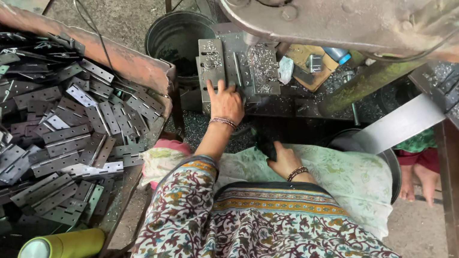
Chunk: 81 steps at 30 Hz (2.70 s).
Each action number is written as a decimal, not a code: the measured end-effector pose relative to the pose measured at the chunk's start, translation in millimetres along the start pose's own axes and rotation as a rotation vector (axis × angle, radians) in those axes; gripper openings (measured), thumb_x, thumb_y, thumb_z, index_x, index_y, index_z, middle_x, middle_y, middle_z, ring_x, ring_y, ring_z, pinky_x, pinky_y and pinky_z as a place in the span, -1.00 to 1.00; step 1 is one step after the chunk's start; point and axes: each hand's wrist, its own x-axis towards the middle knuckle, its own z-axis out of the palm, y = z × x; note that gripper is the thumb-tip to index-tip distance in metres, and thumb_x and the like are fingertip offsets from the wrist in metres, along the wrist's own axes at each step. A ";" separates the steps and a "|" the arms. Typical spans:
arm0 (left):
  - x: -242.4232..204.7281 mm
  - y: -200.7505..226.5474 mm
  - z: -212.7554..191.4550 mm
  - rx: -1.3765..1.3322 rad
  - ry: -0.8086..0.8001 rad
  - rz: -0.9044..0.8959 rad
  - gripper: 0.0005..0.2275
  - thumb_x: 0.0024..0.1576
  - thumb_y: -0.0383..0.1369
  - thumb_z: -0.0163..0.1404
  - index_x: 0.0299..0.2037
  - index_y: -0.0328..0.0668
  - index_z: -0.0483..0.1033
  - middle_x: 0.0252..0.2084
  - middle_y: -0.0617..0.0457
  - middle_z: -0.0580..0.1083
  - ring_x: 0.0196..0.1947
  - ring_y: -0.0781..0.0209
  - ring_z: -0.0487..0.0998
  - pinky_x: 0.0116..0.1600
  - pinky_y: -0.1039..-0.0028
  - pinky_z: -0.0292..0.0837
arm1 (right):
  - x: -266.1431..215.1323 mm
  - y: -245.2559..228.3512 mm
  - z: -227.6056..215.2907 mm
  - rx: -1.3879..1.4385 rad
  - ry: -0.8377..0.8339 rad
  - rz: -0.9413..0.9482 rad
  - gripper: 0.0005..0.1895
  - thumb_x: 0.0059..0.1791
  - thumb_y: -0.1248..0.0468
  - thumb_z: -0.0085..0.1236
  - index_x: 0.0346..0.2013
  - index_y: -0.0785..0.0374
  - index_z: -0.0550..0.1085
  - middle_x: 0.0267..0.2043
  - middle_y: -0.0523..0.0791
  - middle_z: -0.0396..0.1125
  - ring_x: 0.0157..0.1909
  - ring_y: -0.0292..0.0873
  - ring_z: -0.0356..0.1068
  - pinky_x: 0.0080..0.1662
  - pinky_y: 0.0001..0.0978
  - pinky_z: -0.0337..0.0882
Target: The person repeatedly picks up metal hinge pieces from a bin, places them into a punch press machine, and operates the lever to punch holes. The person then removes the processed pieces and returns them to the bin, continuing the cycle.
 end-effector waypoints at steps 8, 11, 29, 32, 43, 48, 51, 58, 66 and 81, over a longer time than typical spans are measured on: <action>-39.1 4.7 12.5 0.049 0.152 0.079 -0.81 0.04 -0.31 -0.01 -0.29 -0.08 0.68 0.17 0.01 0.49 0.29 -0.09 0.28 0.43 -0.29 -0.15 | -6.5 -4.5 -5.3 0.003 -0.015 0.012 -0.29 -0.13 0.10 0.28 0.27 0.17 0.28 -0.14 0.21 0.48 -0.07 0.30 0.49 -0.04 0.10 0.50; -30.7 2.6 20.5 0.120 0.223 0.037 -0.79 0.12 -0.28 -0.05 -0.30 -0.14 0.67 0.20 -0.03 0.46 0.31 -0.14 0.25 0.40 -0.31 -0.16 | -6.6 -3.9 -4.4 0.005 -0.023 0.016 -0.25 -0.14 0.08 0.28 0.29 0.16 0.26 -0.15 0.21 0.48 -0.07 0.30 0.49 -0.02 0.10 0.50; 0.2 -24.2 66.2 -1.505 0.231 -0.373 -0.76 0.02 -0.45 0.07 -0.12 -0.31 0.66 -0.22 -0.10 0.65 -0.20 -0.12 0.65 -0.07 0.29 0.57 | 81.2 -27.1 -37.2 1.066 0.315 -0.259 -0.57 0.01 0.37 0.24 0.17 0.22 0.42 -0.05 -0.14 0.45 -0.15 -0.37 0.47 -0.24 -0.51 0.50; 13.0 -23.0 68.2 -1.819 0.108 -0.242 -0.77 0.07 -0.49 0.09 -0.09 -0.38 0.65 -0.12 -0.20 0.59 -0.18 0.04 0.59 0.00 0.34 0.40 | 94.9 -36.4 -51.1 1.340 0.387 -0.204 -0.66 -0.01 0.43 0.22 0.03 0.19 0.40 -0.12 -0.16 0.47 -0.25 -0.29 0.52 -0.30 -0.47 0.54; -2.1 -24.1 -5.6 -0.265 0.310 -0.142 -0.66 0.06 -0.28 0.14 0.02 -0.24 0.58 0.25 -0.07 0.41 0.32 -0.18 0.27 0.25 -0.05 0.21 | 86.7 -88.2 -51.3 0.015 0.540 -0.553 -0.59 -0.11 0.42 0.27 0.03 0.23 0.47 0.07 0.00 0.35 0.13 0.10 0.38 0.13 -0.13 0.43; -11.0 -0.1 8.5 -0.092 0.093 -0.028 -0.67 0.10 -0.24 -0.02 0.02 -0.15 0.59 0.27 -0.01 0.40 0.39 -0.17 0.17 0.36 -0.31 -0.06 | 58.5 -83.9 -41.7 -0.040 0.557 -0.536 -0.44 -0.17 0.37 0.26 0.15 0.28 0.43 0.20 0.02 0.32 0.22 0.15 0.29 0.23 -0.08 0.35; -6.5 1.4 13.0 -0.006 0.026 -0.031 -0.68 0.09 -0.27 -0.09 -0.02 -0.13 0.61 0.28 -0.01 0.39 0.42 -0.19 0.12 0.36 -0.42 -0.20 | 27.5 -59.7 -37.2 0.007 0.422 -0.435 -0.39 -0.16 0.31 0.26 0.19 0.24 0.39 0.21 0.04 0.31 0.22 0.16 0.30 0.21 -0.07 0.35; 10.3 6.9 26.1 0.057 -0.003 -0.097 -0.71 0.26 -0.30 -0.19 -0.17 -0.16 0.65 0.27 -0.01 0.40 0.45 -0.20 0.12 0.44 -0.42 -0.25 | -16.8 -3.8 -6.6 -0.079 0.001 -0.072 -0.12 -0.12 0.14 0.27 0.43 0.13 0.10 0.04 0.18 0.40 0.03 0.27 0.43 0.02 0.09 0.46; 9.1 5.2 26.0 -0.010 0.040 -0.109 -0.70 0.24 -0.26 -0.17 -0.21 -0.18 0.66 0.25 -0.04 0.41 0.44 -0.22 0.12 0.43 -0.39 -0.23 | 7.0 35.6 69.4 -0.031 0.084 -0.018 -0.23 -0.09 0.08 0.24 0.38 0.06 0.19 -0.14 0.21 0.49 -0.08 0.27 0.50 -0.02 0.09 0.50; 8.4 -0.8 23.1 -0.039 0.085 -0.110 -0.78 0.09 -0.33 -0.04 -0.21 -0.17 0.66 0.26 -0.03 0.41 0.41 -0.24 0.17 0.39 -0.40 -0.12 | 11.7 46.3 64.2 0.000 0.031 -0.017 -0.24 -0.13 0.07 0.28 0.32 0.04 0.22 -0.22 0.18 0.49 -0.14 0.32 0.49 -0.08 0.14 0.50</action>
